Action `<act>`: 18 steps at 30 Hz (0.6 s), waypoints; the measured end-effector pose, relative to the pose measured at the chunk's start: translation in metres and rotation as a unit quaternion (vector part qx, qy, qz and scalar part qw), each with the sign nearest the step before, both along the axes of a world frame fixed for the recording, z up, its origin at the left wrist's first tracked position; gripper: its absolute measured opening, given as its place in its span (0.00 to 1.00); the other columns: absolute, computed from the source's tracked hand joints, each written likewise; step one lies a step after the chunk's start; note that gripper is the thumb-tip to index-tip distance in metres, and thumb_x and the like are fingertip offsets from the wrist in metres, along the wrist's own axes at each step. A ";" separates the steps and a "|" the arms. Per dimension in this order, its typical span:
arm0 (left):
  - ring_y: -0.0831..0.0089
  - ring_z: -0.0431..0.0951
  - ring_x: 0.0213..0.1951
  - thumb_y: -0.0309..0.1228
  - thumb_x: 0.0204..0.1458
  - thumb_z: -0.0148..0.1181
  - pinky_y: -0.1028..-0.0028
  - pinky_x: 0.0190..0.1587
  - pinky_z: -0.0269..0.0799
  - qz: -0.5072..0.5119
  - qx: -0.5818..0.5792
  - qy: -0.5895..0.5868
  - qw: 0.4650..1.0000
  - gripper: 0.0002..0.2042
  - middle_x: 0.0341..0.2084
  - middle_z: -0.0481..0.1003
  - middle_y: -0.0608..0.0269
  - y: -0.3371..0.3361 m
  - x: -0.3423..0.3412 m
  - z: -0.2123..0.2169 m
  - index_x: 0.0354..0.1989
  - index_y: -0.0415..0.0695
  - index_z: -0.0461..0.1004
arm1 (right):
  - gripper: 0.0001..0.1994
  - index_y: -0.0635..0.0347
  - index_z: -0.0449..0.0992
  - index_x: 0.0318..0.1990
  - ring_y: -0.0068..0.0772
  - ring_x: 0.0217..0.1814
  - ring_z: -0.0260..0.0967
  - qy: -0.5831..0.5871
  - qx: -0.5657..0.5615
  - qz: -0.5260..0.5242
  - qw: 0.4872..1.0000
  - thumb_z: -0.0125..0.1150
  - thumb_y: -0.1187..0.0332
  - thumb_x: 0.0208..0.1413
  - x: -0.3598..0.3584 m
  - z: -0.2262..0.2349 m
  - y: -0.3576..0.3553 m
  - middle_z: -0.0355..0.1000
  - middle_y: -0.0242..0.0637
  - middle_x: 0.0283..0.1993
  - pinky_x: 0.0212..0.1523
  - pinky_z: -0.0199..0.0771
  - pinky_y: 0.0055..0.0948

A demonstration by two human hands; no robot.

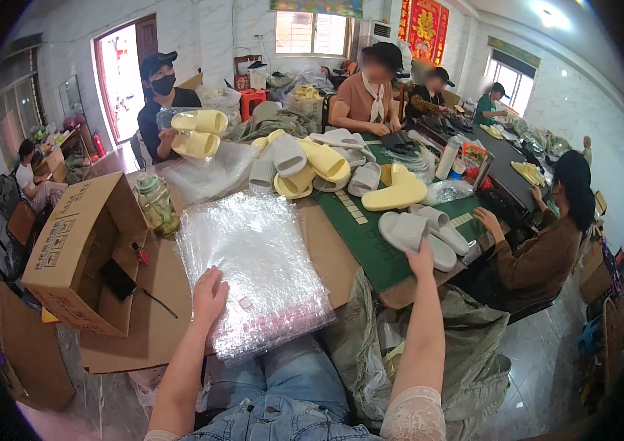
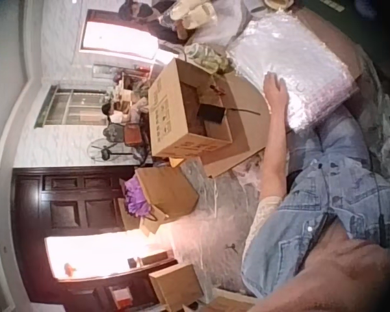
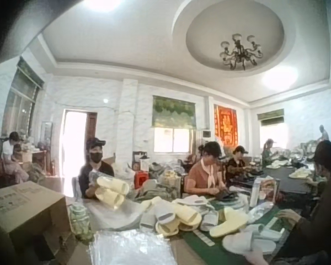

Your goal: The person places pairs of yellow and white slippers into clear plastic bags at a workbench. They handle the slippers and bags by hand, arranging the footwear inside the packaging material. The task involves repetitive pick-and-place actions to prepare the slippers for shipment.

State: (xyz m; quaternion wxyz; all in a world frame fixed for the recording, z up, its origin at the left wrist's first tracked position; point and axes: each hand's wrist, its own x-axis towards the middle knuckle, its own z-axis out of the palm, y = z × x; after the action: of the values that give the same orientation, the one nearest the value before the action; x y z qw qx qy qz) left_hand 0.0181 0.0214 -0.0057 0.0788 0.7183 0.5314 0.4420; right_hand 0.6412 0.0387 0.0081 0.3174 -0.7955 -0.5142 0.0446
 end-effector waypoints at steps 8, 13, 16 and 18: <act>0.46 0.72 0.61 0.32 0.54 0.63 0.57 0.65 0.65 0.002 0.001 0.005 1.000 0.17 0.57 0.74 0.41 0.001 0.004 -0.002 0.49 0.37 0.77 | 0.22 0.64 0.66 0.46 0.66 0.48 0.73 -0.011 0.026 0.017 0.999 0.68 0.58 0.54 -0.163 -0.003 -0.022 0.76 0.59 0.42 0.46 0.71 0.57; 0.44 0.72 0.61 0.34 0.54 0.63 0.54 0.65 0.65 -0.001 0.007 -0.001 1.000 0.19 0.58 0.74 0.40 0.000 0.002 -0.002 0.51 0.37 0.76 | 0.21 0.64 0.65 0.45 0.67 0.45 0.72 -0.004 0.019 0.159 0.987 0.67 0.60 0.55 -0.247 -0.002 -0.033 0.74 0.60 0.39 0.46 0.70 0.57; 0.44 0.71 0.61 0.35 0.54 0.63 0.54 0.65 0.64 -0.003 -0.002 -0.010 1.000 0.19 0.58 0.73 0.41 0.000 0.002 -0.001 0.51 0.36 0.76 | 0.19 0.64 0.66 0.44 0.66 0.44 0.73 0.006 0.038 0.146 0.989 0.67 0.61 0.55 -0.259 -0.010 -0.032 0.75 0.60 0.38 0.44 0.71 0.56; 0.45 0.70 0.62 0.35 0.54 0.62 0.54 0.66 0.63 -0.003 -0.012 -0.010 1.000 0.19 0.59 0.73 0.41 -0.001 0.002 -0.001 0.52 0.37 0.76 | 0.18 0.64 0.67 0.44 0.65 0.43 0.73 0.025 0.020 0.119 0.992 0.67 0.63 0.55 -0.256 -0.004 -0.034 0.75 0.58 0.38 0.43 0.72 0.54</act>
State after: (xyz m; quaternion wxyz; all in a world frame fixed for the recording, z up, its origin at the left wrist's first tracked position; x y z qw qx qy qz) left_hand 0.0199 0.0202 -0.0068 0.0936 0.7148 0.5334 0.4425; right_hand 0.3851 0.0044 0.0036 0.3383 -0.7207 -0.5981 0.0922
